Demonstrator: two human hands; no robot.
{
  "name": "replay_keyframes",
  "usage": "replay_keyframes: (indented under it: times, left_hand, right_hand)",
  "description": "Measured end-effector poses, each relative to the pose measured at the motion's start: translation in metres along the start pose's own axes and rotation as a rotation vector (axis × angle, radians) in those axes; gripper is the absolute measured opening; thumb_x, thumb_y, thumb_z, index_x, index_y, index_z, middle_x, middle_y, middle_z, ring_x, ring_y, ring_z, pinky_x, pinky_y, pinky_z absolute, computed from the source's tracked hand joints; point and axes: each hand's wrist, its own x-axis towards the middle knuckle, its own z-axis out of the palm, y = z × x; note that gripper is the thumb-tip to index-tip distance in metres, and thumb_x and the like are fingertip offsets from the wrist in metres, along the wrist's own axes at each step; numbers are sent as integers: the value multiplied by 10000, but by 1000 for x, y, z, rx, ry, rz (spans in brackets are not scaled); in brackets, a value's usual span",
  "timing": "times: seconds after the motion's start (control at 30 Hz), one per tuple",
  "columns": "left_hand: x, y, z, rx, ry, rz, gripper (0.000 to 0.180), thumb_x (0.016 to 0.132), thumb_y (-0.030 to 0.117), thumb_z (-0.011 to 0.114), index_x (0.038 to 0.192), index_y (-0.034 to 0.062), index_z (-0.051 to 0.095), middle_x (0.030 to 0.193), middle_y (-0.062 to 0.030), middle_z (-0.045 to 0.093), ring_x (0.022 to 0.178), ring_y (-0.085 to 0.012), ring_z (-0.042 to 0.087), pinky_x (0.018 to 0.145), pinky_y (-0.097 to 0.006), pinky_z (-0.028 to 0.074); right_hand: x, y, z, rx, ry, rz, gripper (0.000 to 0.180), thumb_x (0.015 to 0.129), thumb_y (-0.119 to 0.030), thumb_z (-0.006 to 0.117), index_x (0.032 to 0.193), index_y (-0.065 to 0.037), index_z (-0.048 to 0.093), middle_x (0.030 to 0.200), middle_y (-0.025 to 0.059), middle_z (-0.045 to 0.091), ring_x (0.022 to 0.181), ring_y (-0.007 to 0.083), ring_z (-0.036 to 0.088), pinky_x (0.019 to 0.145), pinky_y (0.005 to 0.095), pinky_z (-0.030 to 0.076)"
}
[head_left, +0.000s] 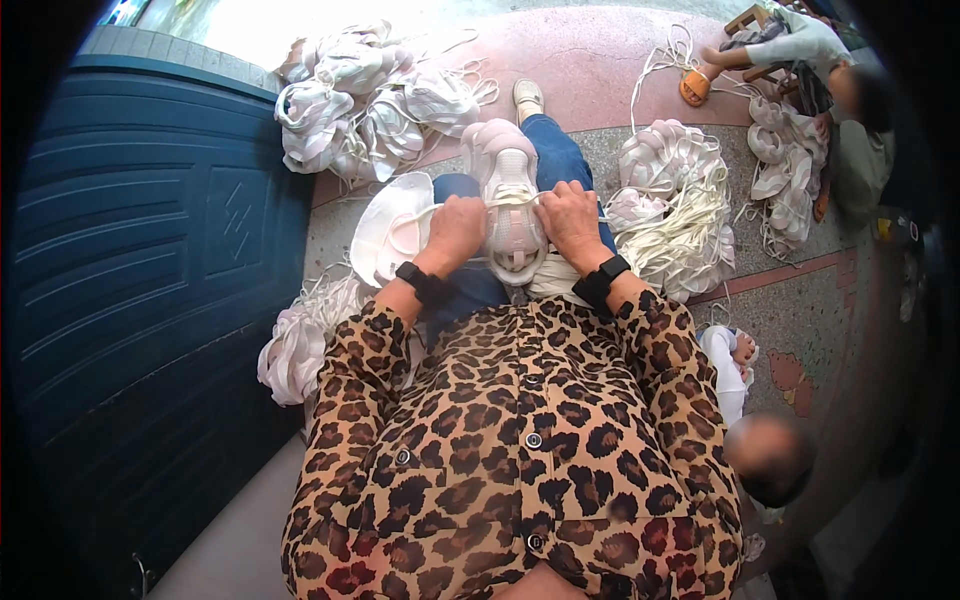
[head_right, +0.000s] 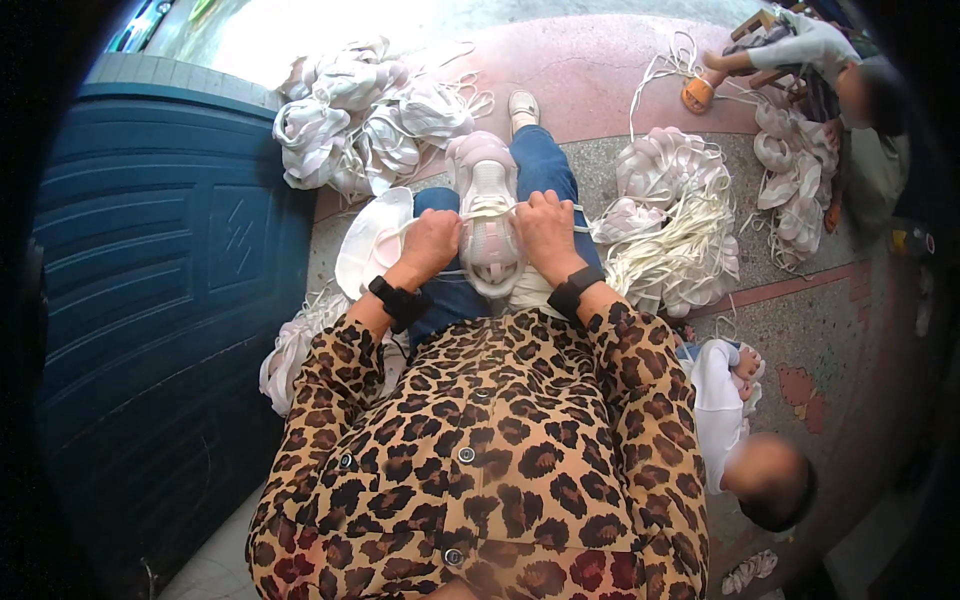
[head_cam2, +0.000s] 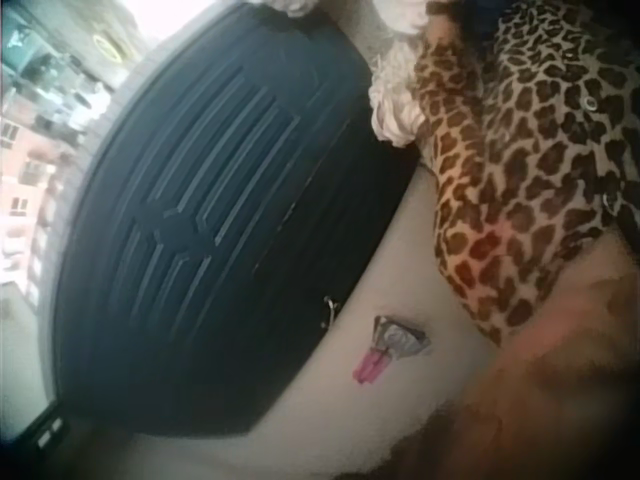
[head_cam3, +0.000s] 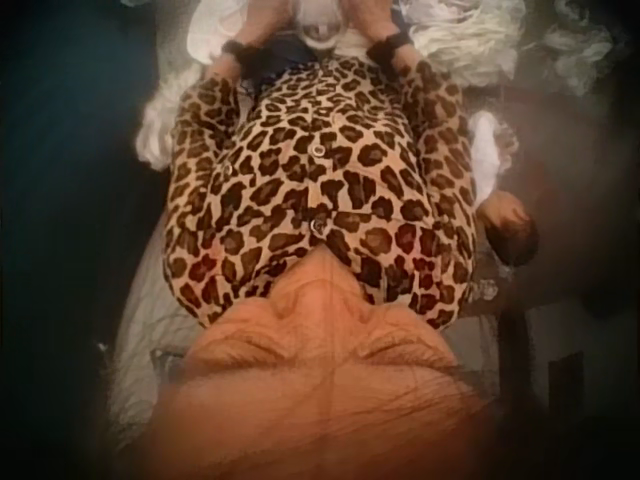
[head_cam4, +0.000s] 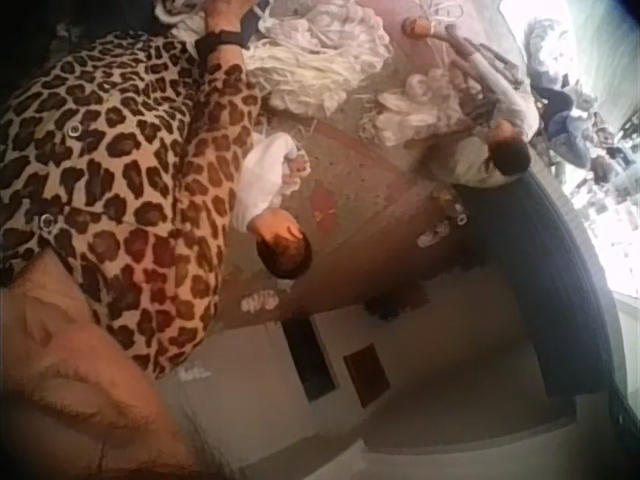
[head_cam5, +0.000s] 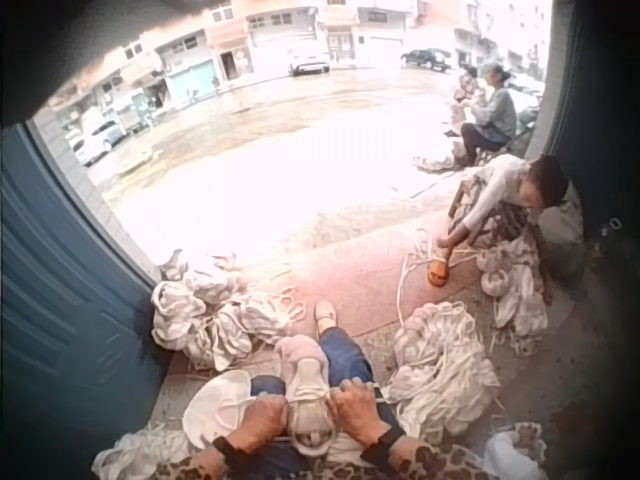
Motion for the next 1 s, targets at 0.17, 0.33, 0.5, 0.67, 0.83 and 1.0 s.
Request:
replay_keyframes:
  times: [0.17, 0.33, 0.5, 0.67, 0.83, 1.0]
  left_hand:
    - [10, 20, -8, 299, -23, 192, 132, 830, 175, 627, 723, 103, 651, 792, -77, 674, 871, -271, 617, 740, -433, 437]
    - [0, 20, -9, 239, 306, 136, 146, 790, 245, 700, 719, 122, 668, 760, -36, 635, 866, -246, 566, 736, -414, 395]
    - [-21, 47, -7, 312, 175, 51, 196, 802, 279, 703, 884, 105, 664, 885, -58, 627, 932, -260, 533, 773, -439, 371]
    - [-20, 12, 19, -59, 167, -7, 98, 829, 144, 637, 875, 65, 673, 941, -93, 658, 955, -316, 570, 769, -465, 465]
    - [-12, 15, 2, -163, 153, 42, 114, 833, 100, 671, 915, 25, 693, 938, -114, 653, 961, -342, 569, 847, -418, 474]
    - [23, 47, -15, -92, 50, 134, 114, 796, 135, 725, 884, 67, 703, 930, -113, 649, 977, -334, 572, 823, -417, 502]
  right_hand:
    - [-1, 2, 7, -27, -39, -34, 199, 822, -301, 694, 767, -110, 714, 862, 45, 627, 922, 236, 566, 797, 414, 389]
    - [-4, -6, -12, -54, -165, -27, 250, 869, -322, 669, 801, -84, 707, 890, 77, 623, 948, 265, 562, 812, 425, 395]
    - [-8, -9, -11, -51, -264, -35, 247, 884, -287, 636, 918, -50, 697, 991, 132, 622, 1010, 299, 560, 844, 442, 411]
    - [-11, 5, 2, 91, -307, -25, 246, 879, -162, 592, 1050, -3, 668, 1036, 167, 611, 1036, 350, 551, 864, 476, 438]
    - [-14, 16, 12, 320, -108, -33, 196, 856, -100, 576, 979, -23, 707, 959, 172, 643, 982, 359, 589, 835, 473, 469]
    - [-15, 16, 10, 472, -9, -20, 172, 831, -63, 590, 950, -19, 706, 887, 192, 653, 896, 383, 616, 803, 471, 497]
